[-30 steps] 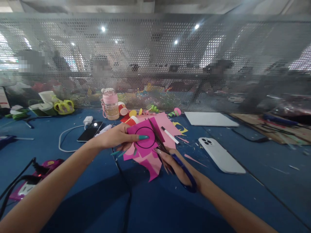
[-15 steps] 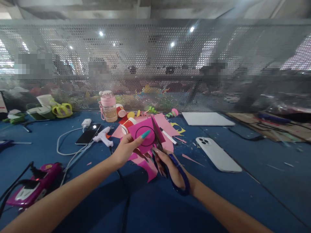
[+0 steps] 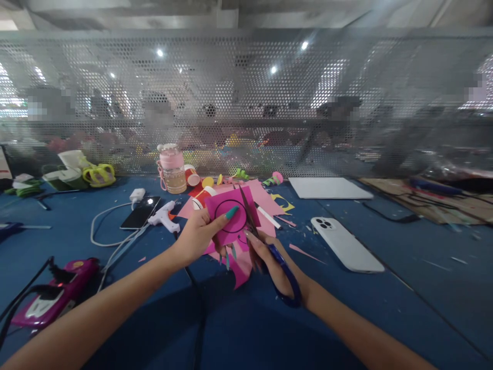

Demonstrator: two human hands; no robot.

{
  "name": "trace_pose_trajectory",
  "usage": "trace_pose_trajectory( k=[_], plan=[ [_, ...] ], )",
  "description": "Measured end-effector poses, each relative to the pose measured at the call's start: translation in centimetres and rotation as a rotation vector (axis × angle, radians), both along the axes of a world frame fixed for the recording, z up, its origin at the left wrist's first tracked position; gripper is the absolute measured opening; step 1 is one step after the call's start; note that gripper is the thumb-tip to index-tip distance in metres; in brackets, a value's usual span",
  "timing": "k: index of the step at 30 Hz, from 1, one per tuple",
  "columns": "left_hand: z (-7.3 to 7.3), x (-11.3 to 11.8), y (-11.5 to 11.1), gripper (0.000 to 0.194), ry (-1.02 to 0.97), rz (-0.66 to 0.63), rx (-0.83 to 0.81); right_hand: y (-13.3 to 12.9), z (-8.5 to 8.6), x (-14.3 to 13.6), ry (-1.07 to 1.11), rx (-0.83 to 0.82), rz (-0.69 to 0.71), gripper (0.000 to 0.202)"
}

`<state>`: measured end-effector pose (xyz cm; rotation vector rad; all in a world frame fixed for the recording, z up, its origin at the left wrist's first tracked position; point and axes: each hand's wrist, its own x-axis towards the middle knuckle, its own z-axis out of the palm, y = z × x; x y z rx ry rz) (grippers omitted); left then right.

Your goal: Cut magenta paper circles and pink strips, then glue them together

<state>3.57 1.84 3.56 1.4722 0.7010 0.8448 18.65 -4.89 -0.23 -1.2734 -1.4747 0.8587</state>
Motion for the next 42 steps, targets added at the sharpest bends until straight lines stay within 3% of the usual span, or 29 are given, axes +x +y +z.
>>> trace_pose_trajectory(
  k=[7, 31, 42],
  plan=[
    [-0.3, -0.2, -0.1, 0.036, 0.043, -0.051, 0.022, 0.0, 0.1, 0.1, 0.033, -0.024, 0.066, 0.05],
    [0.2, -0.3, -0.3, 0.036, 0.048, -0.053, 0.024, -0.3, 0.5, 0.3, -0.076, 0.042, -0.031, 0.05],
    [-0.1, -1.1, 0.8, 0.036, 0.145, -0.097, 0.058, -0.3, 0.5, 0.4, -0.065, 0.042, 0.023, 0.049]
  ],
)
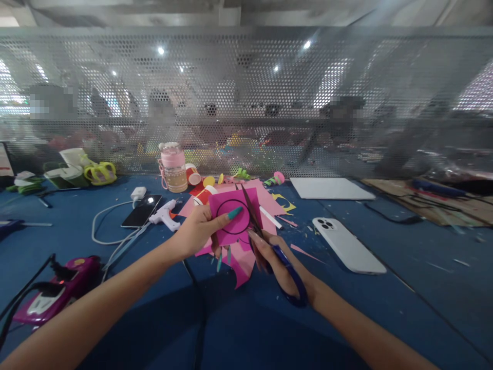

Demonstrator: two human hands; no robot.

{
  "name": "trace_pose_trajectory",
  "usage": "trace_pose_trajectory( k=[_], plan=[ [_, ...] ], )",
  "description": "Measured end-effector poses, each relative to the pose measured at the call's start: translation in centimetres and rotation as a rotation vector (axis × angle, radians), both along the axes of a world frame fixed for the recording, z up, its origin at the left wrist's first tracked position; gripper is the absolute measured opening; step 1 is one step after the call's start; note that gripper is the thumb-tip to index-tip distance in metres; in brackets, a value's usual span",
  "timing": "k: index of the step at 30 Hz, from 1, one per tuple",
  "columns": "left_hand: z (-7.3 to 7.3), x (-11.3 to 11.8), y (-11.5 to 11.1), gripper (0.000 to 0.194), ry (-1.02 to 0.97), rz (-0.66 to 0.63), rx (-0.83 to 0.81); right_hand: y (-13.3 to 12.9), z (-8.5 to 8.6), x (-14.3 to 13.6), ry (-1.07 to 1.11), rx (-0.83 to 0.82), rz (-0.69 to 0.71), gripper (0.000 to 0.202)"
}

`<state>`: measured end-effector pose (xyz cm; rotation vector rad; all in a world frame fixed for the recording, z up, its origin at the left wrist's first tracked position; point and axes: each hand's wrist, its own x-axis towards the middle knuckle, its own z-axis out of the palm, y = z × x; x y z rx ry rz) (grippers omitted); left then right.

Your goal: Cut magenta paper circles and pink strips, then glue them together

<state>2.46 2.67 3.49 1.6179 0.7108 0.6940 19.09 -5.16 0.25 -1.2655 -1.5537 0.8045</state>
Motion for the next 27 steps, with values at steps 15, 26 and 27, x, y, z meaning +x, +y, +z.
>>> trace_pose_trajectory(
  k=[15, 26, 27],
  plan=[
    [0.37, 0.01, -0.14, 0.037, 0.06, -0.041, 0.049, -0.1, 0.77, -0.17, 0.019, -0.057, -0.007, 0.052],
    [0.75, -0.28, 0.25, 0.034, 0.09, -0.049, 0.044, -0.21, 0.34, 0.09, -0.021, -0.042, 0.009, 0.051],
    [0.8, -0.3, 0.25, 0.034, 0.09, -0.051, 0.039, -0.2, 0.38, 0.07, -0.025, -0.042, 0.011, 0.051]
  ],
)
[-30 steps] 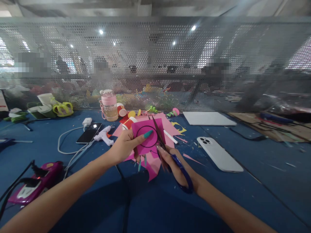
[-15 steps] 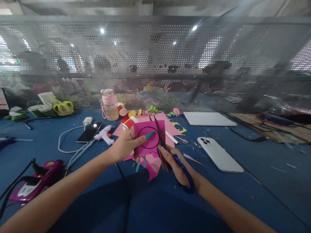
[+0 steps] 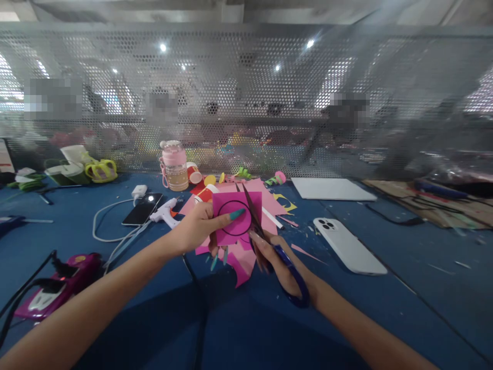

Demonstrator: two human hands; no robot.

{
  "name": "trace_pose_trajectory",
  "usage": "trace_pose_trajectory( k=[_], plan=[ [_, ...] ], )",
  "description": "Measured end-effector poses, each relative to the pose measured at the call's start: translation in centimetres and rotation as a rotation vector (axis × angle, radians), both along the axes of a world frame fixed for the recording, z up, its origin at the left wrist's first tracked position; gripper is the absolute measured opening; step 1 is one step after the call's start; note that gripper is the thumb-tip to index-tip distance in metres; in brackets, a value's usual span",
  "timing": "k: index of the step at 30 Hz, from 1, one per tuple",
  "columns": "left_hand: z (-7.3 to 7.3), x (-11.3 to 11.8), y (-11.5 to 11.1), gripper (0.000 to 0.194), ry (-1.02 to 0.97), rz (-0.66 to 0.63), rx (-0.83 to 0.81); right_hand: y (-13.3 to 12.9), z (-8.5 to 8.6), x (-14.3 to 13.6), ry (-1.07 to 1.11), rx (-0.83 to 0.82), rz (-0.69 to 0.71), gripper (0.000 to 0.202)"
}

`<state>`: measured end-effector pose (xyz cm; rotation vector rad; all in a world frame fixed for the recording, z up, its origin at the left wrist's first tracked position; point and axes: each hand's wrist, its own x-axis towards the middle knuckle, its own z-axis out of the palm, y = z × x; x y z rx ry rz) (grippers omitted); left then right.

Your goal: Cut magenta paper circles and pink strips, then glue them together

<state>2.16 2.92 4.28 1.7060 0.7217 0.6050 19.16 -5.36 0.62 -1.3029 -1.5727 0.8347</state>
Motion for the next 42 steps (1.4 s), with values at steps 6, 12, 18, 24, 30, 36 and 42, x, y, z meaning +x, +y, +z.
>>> trace_pose_trajectory(
  k=[6, 12, 18, 24, 30, 36, 42],
  plan=[
    [0.5, 0.0, -0.3, 0.041, 0.031, -0.078, -0.015, 0.1, -0.3, 0.2, -0.024, 0.029, 0.037, 0.049],
    [0.6, 0.0, -0.3, 0.043, 0.071, -0.085, -0.011, 0.3, -0.9, 0.3, -0.014, -0.012, 0.054, 0.051],
    [0.9, 0.0, -0.3, 0.038, 0.029, -0.124, -0.034, 0.3, -0.6, 0.2, 0.004, 0.01, 0.078, 0.049],
    [1.3, -0.3, 0.0, 0.038, 0.036, -0.162, -0.053, 0.2, -0.4, 0.3, -0.032, 0.021, 0.078, 0.047],
    [1.8, -0.5, 0.2, 0.038, 0.074, -0.215, -0.1, 0.1, 0.0, 0.3, -0.074, -0.013, 0.086, 0.051],
    [1.6, -0.5, 0.2, 0.04, 0.072, -0.194, -0.078, -0.2, 0.4, 0.3, -0.071, 0.006, 0.079, 0.046],
    [1.9, -0.5, 0.0, 0.04, 0.086, -0.212, -0.101, -0.1, 0.3, 0.3, -0.058, -0.046, 0.098, 0.047]
  ],
)
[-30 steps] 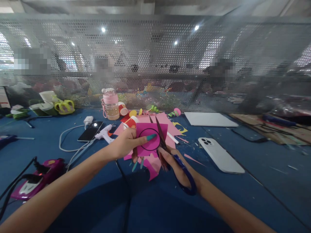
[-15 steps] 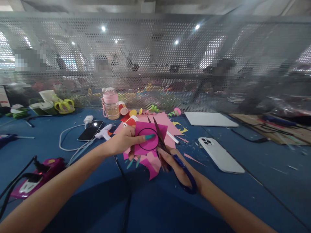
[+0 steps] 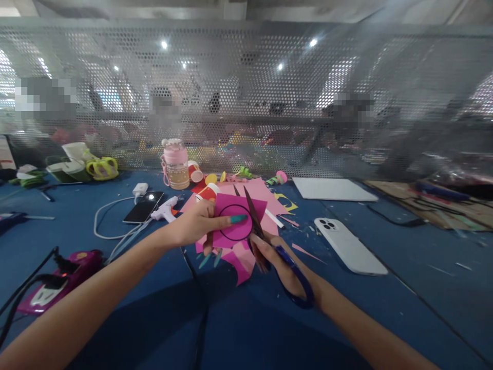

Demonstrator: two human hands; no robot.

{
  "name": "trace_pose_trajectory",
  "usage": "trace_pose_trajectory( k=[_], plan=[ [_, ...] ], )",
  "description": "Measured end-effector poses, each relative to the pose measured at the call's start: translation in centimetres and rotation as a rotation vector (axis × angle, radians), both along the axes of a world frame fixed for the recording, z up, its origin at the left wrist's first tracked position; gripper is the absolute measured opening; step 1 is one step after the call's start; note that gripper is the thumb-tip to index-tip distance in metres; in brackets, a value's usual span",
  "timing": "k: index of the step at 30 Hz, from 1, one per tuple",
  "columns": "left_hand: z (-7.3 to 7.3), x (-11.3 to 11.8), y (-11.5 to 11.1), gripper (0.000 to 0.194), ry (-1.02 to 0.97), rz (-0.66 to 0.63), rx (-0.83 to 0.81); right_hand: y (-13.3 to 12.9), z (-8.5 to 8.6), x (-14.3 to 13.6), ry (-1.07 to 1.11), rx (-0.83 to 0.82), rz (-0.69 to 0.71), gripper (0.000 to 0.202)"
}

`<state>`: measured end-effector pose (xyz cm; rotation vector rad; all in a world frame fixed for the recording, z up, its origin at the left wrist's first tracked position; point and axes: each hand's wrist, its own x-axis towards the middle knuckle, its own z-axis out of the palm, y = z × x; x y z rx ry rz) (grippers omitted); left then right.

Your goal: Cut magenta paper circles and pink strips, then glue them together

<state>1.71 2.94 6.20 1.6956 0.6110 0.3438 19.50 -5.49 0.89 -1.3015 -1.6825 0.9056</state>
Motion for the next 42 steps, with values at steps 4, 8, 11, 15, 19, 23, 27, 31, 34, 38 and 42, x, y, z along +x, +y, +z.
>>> trace_pose_trajectory(
  k=[4, 8, 11, 15, 19, 23, 27, 31, 34, 38, 42],
  plan=[
    [0.3, -0.1, 0.0, 0.037, 0.05, 0.017, 0.004, 0.0, 0.0, 0.1, -0.012, 0.021, 0.031, 0.048],
    [0.5, -0.3, 0.1, 0.037, 0.089, 0.02, 0.021, -0.2, 0.0, 0.1, -0.025, -0.007, -0.009, 0.045],
    [0.5, -0.4, 0.2, 0.04, 0.101, 0.009, 0.051, -0.3, -0.1, 0.2, -0.034, -0.007, -0.023, 0.043],
    [0.4, -0.4, 0.3, 0.044, 0.102, 0.016, 0.095, -0.3, -0.1, 0.2, -0.029, -0.005, 0.011, 0.044],
    [0.6, -0.6, 0.4, 0.046, 0.1, 0.011, 0.103, -0.1, -0.1, 0.3, 0.007, -0.01, 0.015, 0.044],
    [0.8, -0.6, 0.3, 0.045, 0.122, 0.026, 0.095, -0.3, 0.2, 0.3, -0.015, 0.005, -0.013, 0.043],
    [0.8, -0.7, 0.3, 0.043, 0.117, 0.027, 0.095, -0.5, 0.5, 0.2, -0.029, -0.008, -0.013, 0.042],
    [0.8, -1.0, 0.6, 0.049, 0.129, 0.017, 0.137, -0.5, 0.5, 0.3, -0.024, -0.026, 0.008, 0.043],
    [0.8, -1.0, 0.7, 0.048, 0.123, -0.009, 0.15, -0.4, 0.3, 0.4, -0.021, -0.052, 0.02, 0.043],
    [0.8, -1.1, 0.8, 0.049, 0.105, -0.039, 0.135, -0.5, 0.1, 0.3, -0.008, -0.06, -0.004, 0.043],
    [0.8, -1.1, 0.7, 0.048, 0.097, -0.047, 0.121, -0.6, 0.1, 0.0, 0.018, -0.054, -0.02, 0.042]
  ],
)
